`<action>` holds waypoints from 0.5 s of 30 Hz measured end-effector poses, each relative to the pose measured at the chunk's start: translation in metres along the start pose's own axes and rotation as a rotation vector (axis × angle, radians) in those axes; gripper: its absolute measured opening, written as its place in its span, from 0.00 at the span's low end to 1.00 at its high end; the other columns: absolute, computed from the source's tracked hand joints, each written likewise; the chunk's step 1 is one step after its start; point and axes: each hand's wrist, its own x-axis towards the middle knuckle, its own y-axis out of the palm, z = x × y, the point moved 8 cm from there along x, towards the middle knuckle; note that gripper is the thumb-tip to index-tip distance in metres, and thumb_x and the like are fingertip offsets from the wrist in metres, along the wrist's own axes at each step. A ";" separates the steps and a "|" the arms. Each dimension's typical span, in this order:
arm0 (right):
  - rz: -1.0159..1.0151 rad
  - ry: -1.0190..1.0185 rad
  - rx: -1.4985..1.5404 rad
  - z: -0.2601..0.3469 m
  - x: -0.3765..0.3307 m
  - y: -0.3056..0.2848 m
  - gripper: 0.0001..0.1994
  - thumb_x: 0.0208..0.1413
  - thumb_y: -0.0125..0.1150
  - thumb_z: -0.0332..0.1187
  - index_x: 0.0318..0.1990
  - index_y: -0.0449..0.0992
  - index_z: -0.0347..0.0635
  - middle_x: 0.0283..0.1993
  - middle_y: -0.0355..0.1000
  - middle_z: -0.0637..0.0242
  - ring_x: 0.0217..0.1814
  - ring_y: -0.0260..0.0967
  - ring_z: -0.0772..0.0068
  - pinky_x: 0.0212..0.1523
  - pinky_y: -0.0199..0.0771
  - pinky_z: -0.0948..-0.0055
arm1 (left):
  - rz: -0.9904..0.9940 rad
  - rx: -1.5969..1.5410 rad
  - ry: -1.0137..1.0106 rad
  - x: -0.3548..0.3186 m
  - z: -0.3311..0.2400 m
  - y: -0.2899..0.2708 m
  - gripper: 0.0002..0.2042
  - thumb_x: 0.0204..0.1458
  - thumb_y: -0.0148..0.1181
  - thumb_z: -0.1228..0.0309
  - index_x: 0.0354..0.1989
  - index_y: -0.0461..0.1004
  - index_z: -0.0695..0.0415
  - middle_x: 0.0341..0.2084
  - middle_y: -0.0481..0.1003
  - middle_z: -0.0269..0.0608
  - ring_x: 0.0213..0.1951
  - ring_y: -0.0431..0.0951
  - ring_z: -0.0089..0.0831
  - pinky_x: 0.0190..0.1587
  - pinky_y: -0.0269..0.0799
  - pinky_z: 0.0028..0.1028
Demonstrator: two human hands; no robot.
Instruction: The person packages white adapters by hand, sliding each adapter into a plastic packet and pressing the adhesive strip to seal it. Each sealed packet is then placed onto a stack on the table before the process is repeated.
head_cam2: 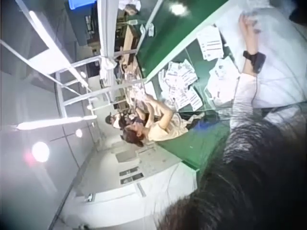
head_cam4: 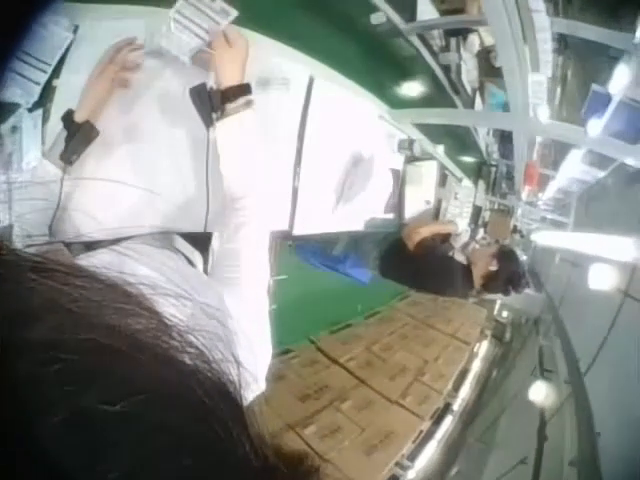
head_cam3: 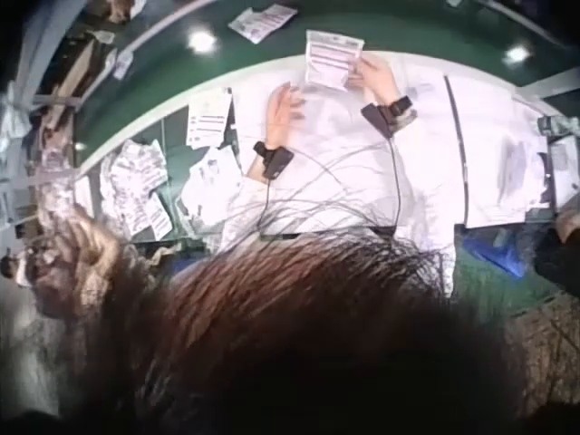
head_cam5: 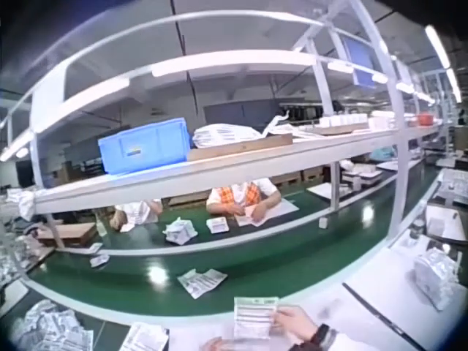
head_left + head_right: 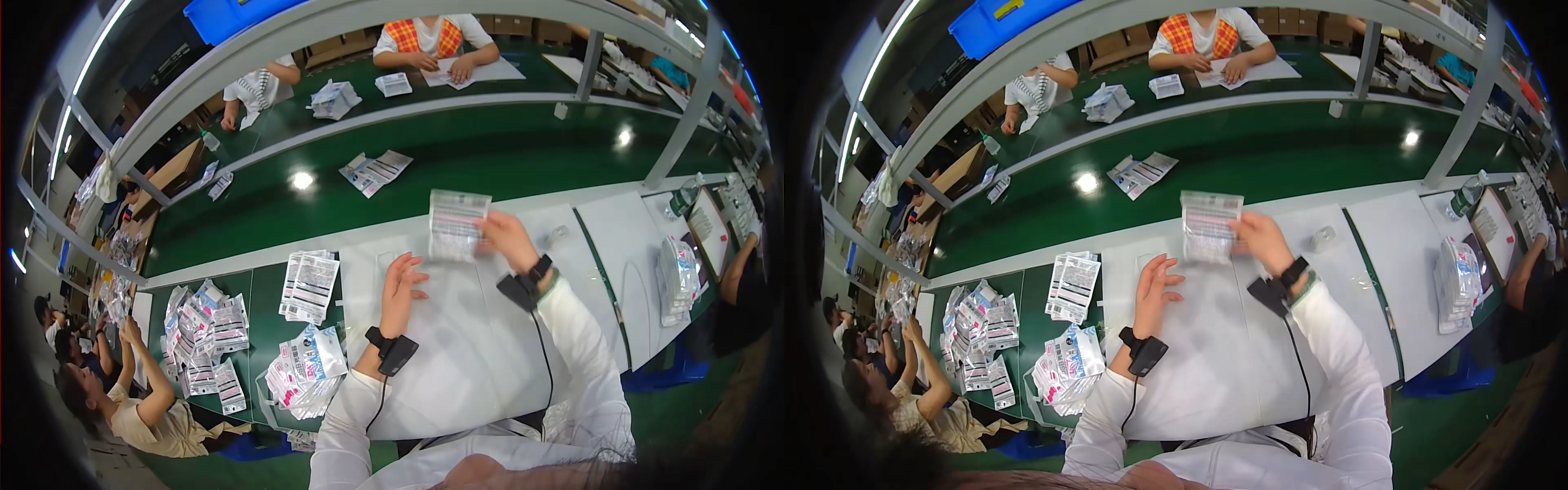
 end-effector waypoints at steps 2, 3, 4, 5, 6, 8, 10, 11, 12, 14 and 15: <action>-0.078 -0.163 0.384 0.018 0.033 -0.014 0.20 0.63 0.54 0.39 0.56 0.67 0.36 0.52 0.70 0.63 0.54 0.68 0.72 0.54 0.70 0.66 | -0.049 -0.023 0.032 0.000 -0.001 -0.001 0.16 0.63 0.48 0.62 0.55 0.68 0.58 0.51 0.71 0.38 0.40 0.75 0.23 0.33 0.69 0.21; -0.083 -0.177 0.376 0.017 0.039 -0.017 0.20 0.63 0.54 0.39 0.56 0.67 0.36 0.52 0.70 0.63 0.54 0.68 0.72 0.54 0.70 0.66 | -0.012 0.004 0.053 0.000 0.000 0.003 0.15 0.63 0.48 0.63 0.53 0.69 0.58 0.50 0.71 0.37 0.39 0.75 0.23 0.34 0.69 0.22; -0.167 -0.091 0.439 0.006 0.047 -0.019 0.21 0.62 0.54 0.40 0.58 0.66 0.37 0.57 0.66 0.63 0.58 0.64 0.70 0.57 0.66 0.65 | 0.013 0.036 0.077 -0.002 -0.002 0.002 0.15 0.63 0.48 0.63 0.52 0.69 0.58 0.48 0.72 0.36 0.39 0.75 0.22 0.35 0.70 0.22; -0.254 -0.003 0.501 -0.006 0.051 -0.022 0.22 0.62 0.55 0.40 0.59 0.65 0.37 0.61 0.62 0.63 0.62 0.61 0.69 0.61 0.62 0.65 | 0.040 0.068 0.099 -0.001 -0.002 0.003 0.14 0.63 0.48 0.63 0.51 0.70 0.57 0.46 0.73 0.36 0.38 0.74 0.22 0.35 0.70 0.22; -0.343 0.086 0.563 -0.018 0.052 -0.028 0.23 0.62 0.55 0.41 0.60 0.63 0.38 0.66 0.58 0.63 0.67 0.57 0.68 0.64 0.58 0.64 | 0.044 0.066 0.110 0.001 -0.002 0.002 0.14 0.63 0.48 0.63 0.51 0.70 0.57 0.46 0.73 0.36 0.38 0.74 0.22 0.35 0.70 0.22; -0.257 0.039 0.432 -0.029 0.033 -0.008 0.29 0.61 0.56 0.43 0.64 0.57 0.39 0.68 0.54 0.61 0.70 0.50 0.65 0.67 0.52 0.63 | 0.058 0.086 0.096 -0.001 -0.002 -0.006 0.13 0.63 0.48 0.65 0.49 0.71 0.57 0.45 0.73 0.35 0.38 0.74 0.21 0.36 0.69 0.21; -0.190 -0.011 0.300 -0.041 0.007 -0.004 0.35 0.60 0.58 0.45 0.68 0.51 0.39 0.71 0.49 0.58 0.74 0.44 0.63 0.70 0.45 0.61 | 0.069 0.087 0.090 0.000 0.001 -0.007 0.12 0.63 0.48 0.65 0.49 0.71 0.57 0.45 0.74 0.35 0.37 0.74 0.21 0.36 0.69 0.21; -0.137 -0.065 0.090 -0.042 -0.006 -0.006 0.34 0.59 0.58 0.43 0.68 0.51 0.40 0.71 0.49 0.59 0.74 0.43 0.64 0.71 0.44 0.63 | 0.082 0.079 0.095 0.000 0.001 -0.004 0.11 0.63 0.49 0.66 0.48 0.71 0.57 0.44 0.74 0.34 0.37 0.74 0.21 0.36 0.69 0.20; -0.080 -0.115 -0.119 -0.040 -0.016 -0.002 0.34 0.59 0.59 0.40 0.69 0.51 0.41 0.72 0.49 0.59 0.75 0.42 0.65 0.71 0.43 0.65 | 0.093 0.072 0.099 0.001 0.002 -0.002 0.10 0.63 0.49 0.67 0.47 0.71 0.58 0.43 0.74 0.34 0.36 0.74 0.21 0.36 0.68 0.20; -0.030 -0.155 -0.152 -0.036 -0.038 0.002 0.32 0.59 0.58 0.38 0.68 0.53 0.42 0.71 0.51 0.61 0.74 0.44 0.67 0.71 0.44 0.65 | 0.098 0.064 0.103 0.001 0.003 -0.001 0.10 0.63 0.49 0.68 0.47 0.71 0.58 0.43 0.74 0.33 0.36 0.74 0.20 0.36 0.68 0.20; 0.021 -0.196 -0.179 -0.030 -0.049 0.008 0.30 0.60 0.57 0.36 0.67 0.55 0.42 0.70 0.53 0.63 0.73 0.46 0.68 0.70 0.46 0.65 | 0.100 0.087 0.124 0.002 0.002 -0.001 0.09 0.62 0.50 0.69 0.46 0.72 0.57 0.43 0.75 0.33 0.36 0.74 0.20 0.36 0.68 0.20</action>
